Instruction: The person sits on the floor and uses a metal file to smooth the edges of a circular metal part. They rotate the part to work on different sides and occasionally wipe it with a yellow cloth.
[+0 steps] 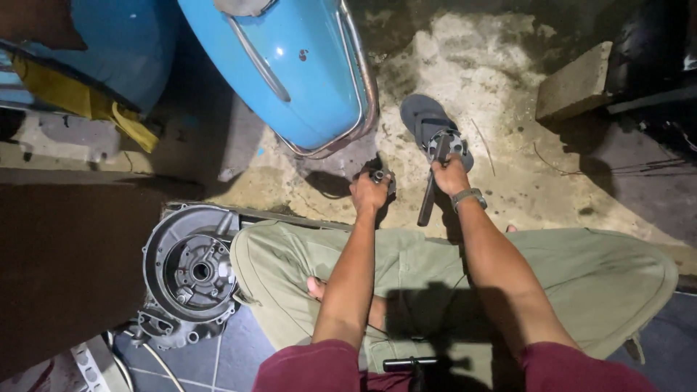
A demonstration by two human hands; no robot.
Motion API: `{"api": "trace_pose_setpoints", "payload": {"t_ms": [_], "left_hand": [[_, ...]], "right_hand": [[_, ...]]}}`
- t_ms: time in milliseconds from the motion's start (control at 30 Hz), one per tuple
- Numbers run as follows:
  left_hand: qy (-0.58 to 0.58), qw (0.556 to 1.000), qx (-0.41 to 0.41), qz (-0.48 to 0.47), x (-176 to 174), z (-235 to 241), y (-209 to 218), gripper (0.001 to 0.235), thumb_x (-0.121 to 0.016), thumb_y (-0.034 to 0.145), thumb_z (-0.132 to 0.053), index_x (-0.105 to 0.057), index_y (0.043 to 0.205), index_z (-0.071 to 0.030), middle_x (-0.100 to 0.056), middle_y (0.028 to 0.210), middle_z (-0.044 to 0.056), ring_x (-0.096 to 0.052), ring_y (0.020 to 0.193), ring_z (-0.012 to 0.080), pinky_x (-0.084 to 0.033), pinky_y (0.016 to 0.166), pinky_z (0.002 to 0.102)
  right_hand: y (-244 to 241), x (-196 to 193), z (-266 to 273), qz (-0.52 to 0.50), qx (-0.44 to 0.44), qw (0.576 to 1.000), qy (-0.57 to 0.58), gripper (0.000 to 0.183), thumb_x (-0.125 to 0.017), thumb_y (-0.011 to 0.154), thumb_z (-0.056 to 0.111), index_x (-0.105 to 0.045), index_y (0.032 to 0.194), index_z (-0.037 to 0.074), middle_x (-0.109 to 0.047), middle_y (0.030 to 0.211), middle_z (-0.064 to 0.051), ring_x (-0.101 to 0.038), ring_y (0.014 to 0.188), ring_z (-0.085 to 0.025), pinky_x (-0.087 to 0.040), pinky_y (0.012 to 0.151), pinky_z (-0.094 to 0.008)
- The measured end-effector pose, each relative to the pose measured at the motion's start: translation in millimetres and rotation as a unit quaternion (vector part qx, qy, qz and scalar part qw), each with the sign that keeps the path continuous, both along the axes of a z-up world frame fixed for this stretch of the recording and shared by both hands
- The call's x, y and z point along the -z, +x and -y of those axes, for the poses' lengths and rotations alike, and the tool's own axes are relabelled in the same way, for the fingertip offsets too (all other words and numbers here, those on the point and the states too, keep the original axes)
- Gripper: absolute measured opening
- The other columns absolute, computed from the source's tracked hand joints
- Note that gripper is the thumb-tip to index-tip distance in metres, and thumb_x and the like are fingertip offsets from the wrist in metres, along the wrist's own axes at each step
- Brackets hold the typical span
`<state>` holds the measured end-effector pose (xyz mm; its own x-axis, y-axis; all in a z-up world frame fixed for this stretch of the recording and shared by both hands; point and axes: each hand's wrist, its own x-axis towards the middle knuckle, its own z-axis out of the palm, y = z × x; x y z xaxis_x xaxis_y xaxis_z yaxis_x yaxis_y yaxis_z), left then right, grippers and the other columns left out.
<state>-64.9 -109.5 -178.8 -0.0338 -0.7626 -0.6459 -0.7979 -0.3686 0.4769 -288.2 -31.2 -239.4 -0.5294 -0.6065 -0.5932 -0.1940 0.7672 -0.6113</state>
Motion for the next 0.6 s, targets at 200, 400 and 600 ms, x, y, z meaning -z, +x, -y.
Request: {"api": "trace_pose_setpoints", "payload": {"t_ms": [200,400,600], "left_hand": [[0.014,1.0,0.016,-0.002,-70,-4,-5,0.054,-0.071,0.088,-0.047,-0.068,0.129,-0.013,-0.065,0.129,0.024,-0.057,0.131,0.0385,-0.046,0.111,0.049],[0.001,0.997,0.042,0.06,-8,-3,-2,0.048,-0.069,0.089,-0.049,-0.072,0.123,-0.016,-0.069,0.125,0.019,-0.06,0.124,0.0368,-0.049,0.101,0.045],[-0.002,0.988,0.1,0.117,-66,2,-2,0.048,-0.065,0.094,-0.049,-0.073,0.127,-0.015,-0.039,0.158,0.023,-0.035,0.143,0.0408,-0.039,0.108,0.04]], "right_hand": [[6,-15,6,-0.044,0.0,0.999,0.026,0.06,-0.054,0.102,0.037,-0.046,0.145,-0.004,-0.062,0.132,-0.025,-0.06,0.127,-0.037,-0.055,0.098,-0.053],[-6,-25,4,-0.074,0.029,0.997,-0.006,0.061,-0.056,0.101,0.039,-0.049,0.142,-0.006,-0.065,0.129,-0.026,-0.061,0.125,-0.039,-0.056,0.096,-0.052],[-2,-55,5,-0.132,-0.005,0.991,0.01,0.058,-0.06,0.099,0.035,-0.051,0.14,-0.005,-0.066,0.124,-0.026,-0.064,0.12,-0.04,-0.057,0.093,-0.054]]}}
